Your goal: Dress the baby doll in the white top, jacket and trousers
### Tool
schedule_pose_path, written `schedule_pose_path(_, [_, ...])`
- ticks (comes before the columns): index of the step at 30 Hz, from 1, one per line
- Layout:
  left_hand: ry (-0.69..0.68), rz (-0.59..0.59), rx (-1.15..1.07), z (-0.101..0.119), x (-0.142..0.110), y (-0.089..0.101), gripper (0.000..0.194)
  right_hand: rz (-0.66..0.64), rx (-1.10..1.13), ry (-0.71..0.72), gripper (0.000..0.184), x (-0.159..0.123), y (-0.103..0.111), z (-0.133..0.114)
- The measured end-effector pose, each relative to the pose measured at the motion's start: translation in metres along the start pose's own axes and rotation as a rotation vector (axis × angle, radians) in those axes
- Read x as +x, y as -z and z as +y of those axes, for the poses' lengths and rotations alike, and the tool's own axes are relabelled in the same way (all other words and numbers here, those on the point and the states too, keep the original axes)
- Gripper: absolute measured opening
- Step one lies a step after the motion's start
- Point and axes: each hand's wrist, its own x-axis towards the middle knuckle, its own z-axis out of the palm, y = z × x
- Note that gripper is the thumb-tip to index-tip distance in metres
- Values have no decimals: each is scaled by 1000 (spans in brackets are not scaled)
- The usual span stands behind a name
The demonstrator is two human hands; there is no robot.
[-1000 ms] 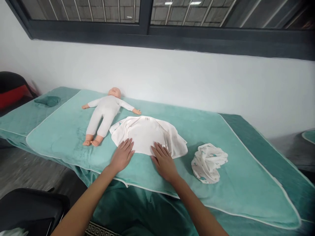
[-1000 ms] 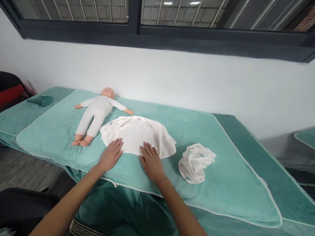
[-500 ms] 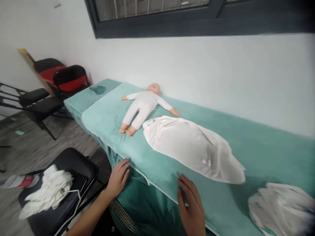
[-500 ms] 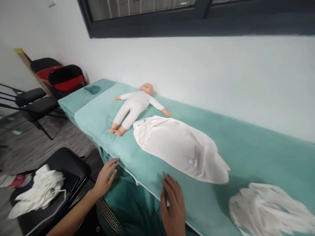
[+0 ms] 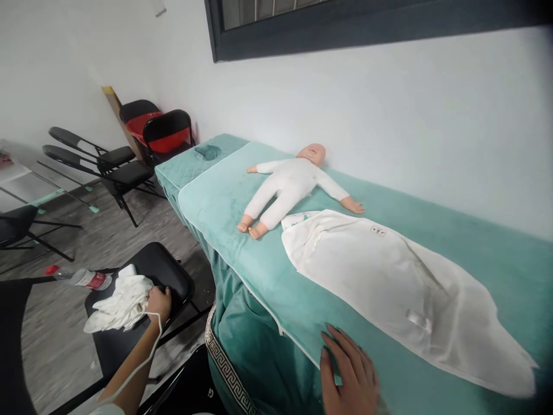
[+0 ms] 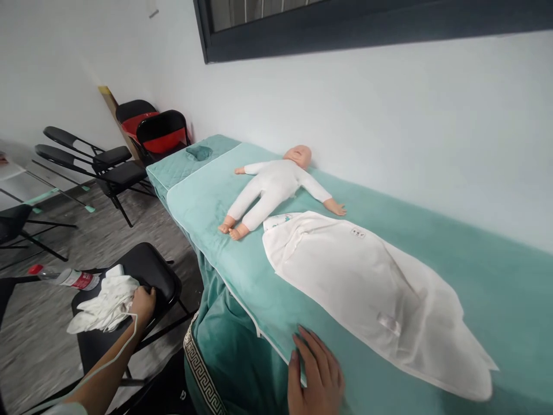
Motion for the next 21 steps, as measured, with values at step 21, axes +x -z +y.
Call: schedule_pose_path(21, [-920,-470,-531,388,-27,52,57,-77,-76,-274,79,503,-100,-26])
